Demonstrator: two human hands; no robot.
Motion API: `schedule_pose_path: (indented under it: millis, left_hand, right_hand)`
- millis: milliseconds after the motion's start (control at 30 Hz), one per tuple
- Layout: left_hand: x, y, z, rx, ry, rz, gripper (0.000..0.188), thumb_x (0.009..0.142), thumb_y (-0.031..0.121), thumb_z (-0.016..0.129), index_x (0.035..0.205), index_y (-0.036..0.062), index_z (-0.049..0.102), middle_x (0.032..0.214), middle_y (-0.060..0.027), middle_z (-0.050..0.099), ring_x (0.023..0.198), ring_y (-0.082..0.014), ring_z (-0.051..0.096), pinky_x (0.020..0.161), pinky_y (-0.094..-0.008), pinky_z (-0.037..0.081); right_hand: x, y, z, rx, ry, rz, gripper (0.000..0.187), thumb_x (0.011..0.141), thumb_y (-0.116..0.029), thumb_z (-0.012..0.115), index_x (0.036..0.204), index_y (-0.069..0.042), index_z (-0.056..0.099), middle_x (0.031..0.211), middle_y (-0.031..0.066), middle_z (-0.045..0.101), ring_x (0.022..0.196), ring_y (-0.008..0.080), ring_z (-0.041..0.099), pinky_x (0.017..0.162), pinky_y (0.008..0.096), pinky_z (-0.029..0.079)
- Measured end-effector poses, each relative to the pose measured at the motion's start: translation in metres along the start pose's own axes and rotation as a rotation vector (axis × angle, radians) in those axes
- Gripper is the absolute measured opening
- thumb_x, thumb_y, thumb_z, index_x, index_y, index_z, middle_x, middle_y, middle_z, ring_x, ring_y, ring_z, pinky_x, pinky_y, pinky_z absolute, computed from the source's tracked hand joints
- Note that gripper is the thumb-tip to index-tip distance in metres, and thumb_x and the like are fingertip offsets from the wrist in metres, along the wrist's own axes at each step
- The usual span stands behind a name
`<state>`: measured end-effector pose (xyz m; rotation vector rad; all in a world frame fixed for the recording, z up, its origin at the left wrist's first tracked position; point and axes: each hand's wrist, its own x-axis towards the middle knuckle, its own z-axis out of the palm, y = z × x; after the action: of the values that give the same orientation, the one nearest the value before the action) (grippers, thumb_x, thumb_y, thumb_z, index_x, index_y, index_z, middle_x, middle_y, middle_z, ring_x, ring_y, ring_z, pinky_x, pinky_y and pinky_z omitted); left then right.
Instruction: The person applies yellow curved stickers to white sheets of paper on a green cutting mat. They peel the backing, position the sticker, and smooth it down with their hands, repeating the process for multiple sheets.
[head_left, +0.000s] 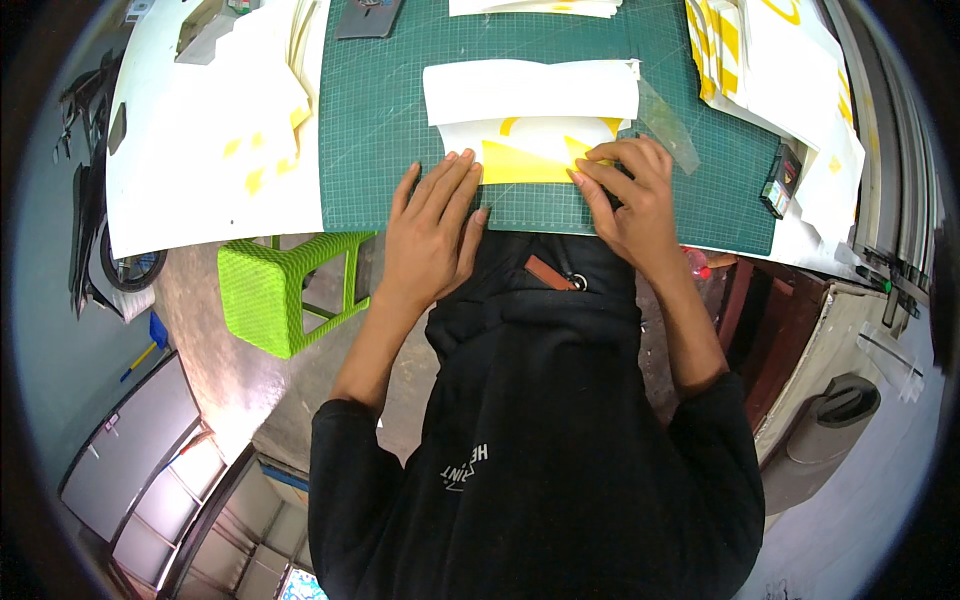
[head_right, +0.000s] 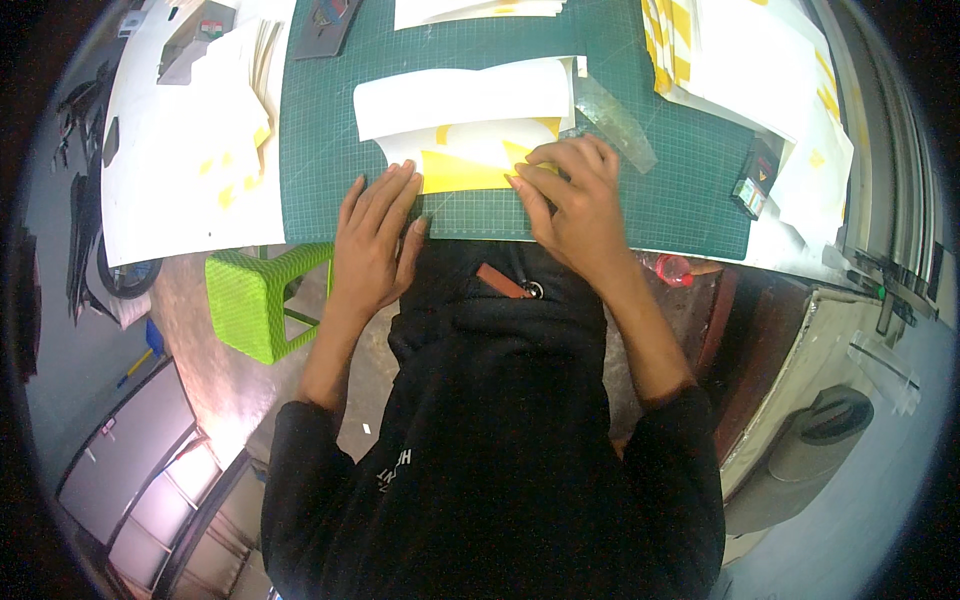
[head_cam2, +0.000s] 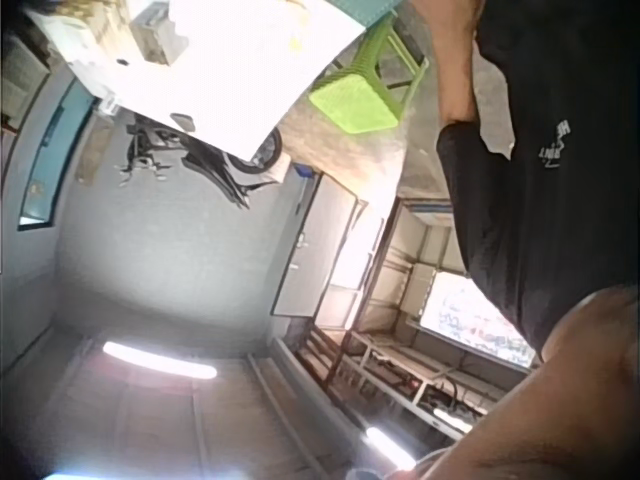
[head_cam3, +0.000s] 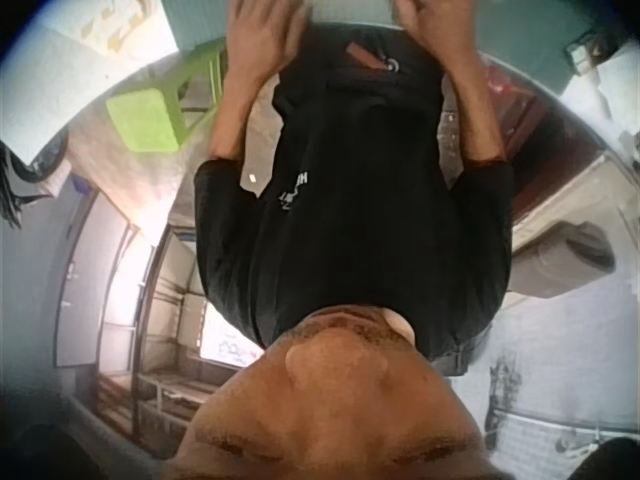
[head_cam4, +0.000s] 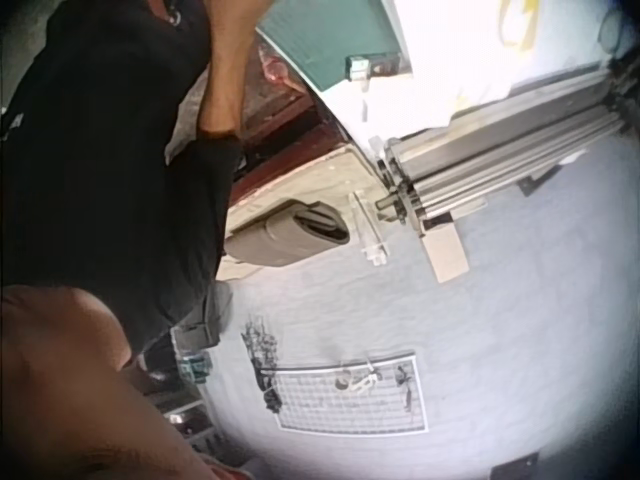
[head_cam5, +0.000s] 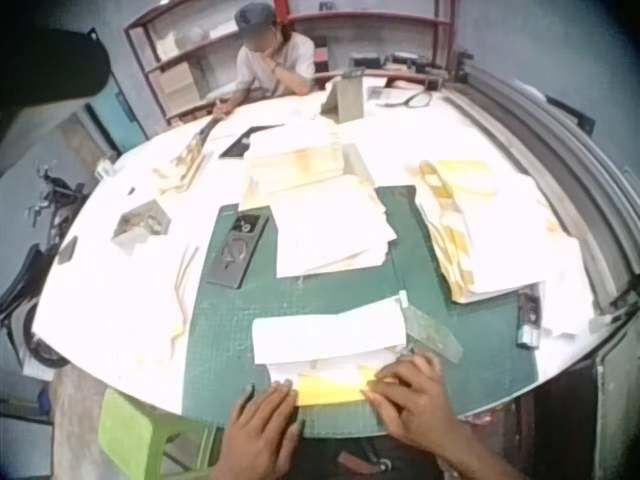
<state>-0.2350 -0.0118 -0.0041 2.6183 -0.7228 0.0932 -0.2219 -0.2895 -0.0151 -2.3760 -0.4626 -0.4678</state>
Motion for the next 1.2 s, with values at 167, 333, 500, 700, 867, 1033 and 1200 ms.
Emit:
schedule_pose_path:
  millis: [167, 333, 500, 700, 867, 1033, 1200]
  left_hand:
    - [-0.002, -0.006, -0.001, 0.003, -0.012, 0.037, 0.052, 0.098, 0.017, 0.067, 0.148, 0.0030, 0.058, 0.156, -0.0115, 0.056, 0.145, -0.0282, 0.052, 0.125, -0.0528, 0.031]
    - [-0.004, -0.005, 0.000, 0.023, -0.013, 0.040, 0.051, 0.099, 0.018, 0.067, 0.147, 0.0032, 0.058, 0.151, -0.0130, 0.059, 0.141, -0.0303, 0.055, 0.125, -0.0541, 0.031]
    - [-0.009, -0.009, 0.004, 0.083, -0.027, 0.060, 0.050, 0.099, 0.020, 0.069, 0.145, 0.0022, 0.060, 0.144, -0.0132, 0.063, 0.135, -0.0305, 0.059, 0.125, -0.0542, 0.033]
    - [-0.009, -0.006, 0.005, 0.062, -0.007, 0.051, 0.051, 0.099, 0.022, 0.069, 0.148, 0.0088, 0.061, 0.142, -0.0131, 0.064, 0.134, -0.0314, 0.060, 0.125, -0.0553, 0.032]
    - [-0.009, -0.006, 0.007, 0.053, -0.032, 0.045, 0.052, 0.099, 0.022, 0.070, 0.149, 0.0120, 0.061, 0.145, -0.0127, 0.062, 0.133, -0.0307, 0.060, 0.125, -0.0551, 0.032]
    - [-0.009, -0.004, 0.007, 0.106, -0.026, 0.045, 0.053, 0.098, 0.022, 0.070, 0.149, 0.0117, 0.060, 0.147, -0.0122, 0.061, 0.136, -0.0301, 0.058, 0.125, -0.0563, 0.031]
    - [-0.011, -0.002, 0.009, 0.134, 0.000, 0.051, 0.053, 0.101, 0.024, 0.066, 0.152, 0.0117, 0.056, 0.153, -0.0146, 0.056, 0.143, -0.0347, 0.052, 0.127, -0.0605, 0.025]
  right_hand:
    - [0.000, 0.001, 0.000, 0.007, 0.012, -0.006, 0.010, 0.087, -0.013, 0.082, 0.094, -0.007, 0.080, 0.103, 0.0032, 0.071, 0.102, 0.0257, 0.064, 0.102, 0.0479, 0.042]
    - [-0.004, 0.000, 0.001, -0.012, 0.000, 0.014, 0.014, 0.087, -0.014, 0.083, 0.097, -0.006, 0.082, 0.102, 0.0080, 0.072, 0.104, 0.0290, 0.063, 0.103, 0.0497, 0.041]
    - [-0.008, 0.001, 0.001, -0.044, -0.001, 0.002, 0.016, 0.088, -0.016, 0.082, 0.099, -0.005, 0.083, 0.100, 0.0123, 0.071, 0.106, 0.0316, 0.061, 0.104, 0.0509, 0.039]
    - [-0.010, 0.002, 0.001, -0.028, -0.015, 0.019, 0.015, 0.088, -0.015, 0.082, 0.099, -0.006, 0.083, 0.101, 0.0118, 0.072, 0.105, 0.0313, 0.061, 0.104, 0.0500, 0.039]
    - [-0.007, 0.002, -0.003, -0.021, -0.006, -0.003, 0.015, 0.089, -0.015, 0.081, 0.099, -0.005, 0.084, 0.103, 0.0105, 0.073, 0.104, 0.0300, 0.062, 0.103, 0.0489, 0.039]
    - [0.004, 0.025, -0.015, 0.100, -0.149, 0.083, 0.016, 0.092, -0.020, 0.078, 0.099, -0.006, 0.083, 0.097, 0.0104, 0.074, 0.097, 0.0291, 0.065, 0.104, 0.0461, 0.038]
    - [0.011, 0.036, -0.022, 0.161, -0.250, 0.089, 0.016, 0.094, -0.022, 0.076, 0.103, -0.011, 0.085, 0.089, 0.0086, 0.074, 0.088, 0.0242, 0.065, 0.104, 0.0434, 0.038]
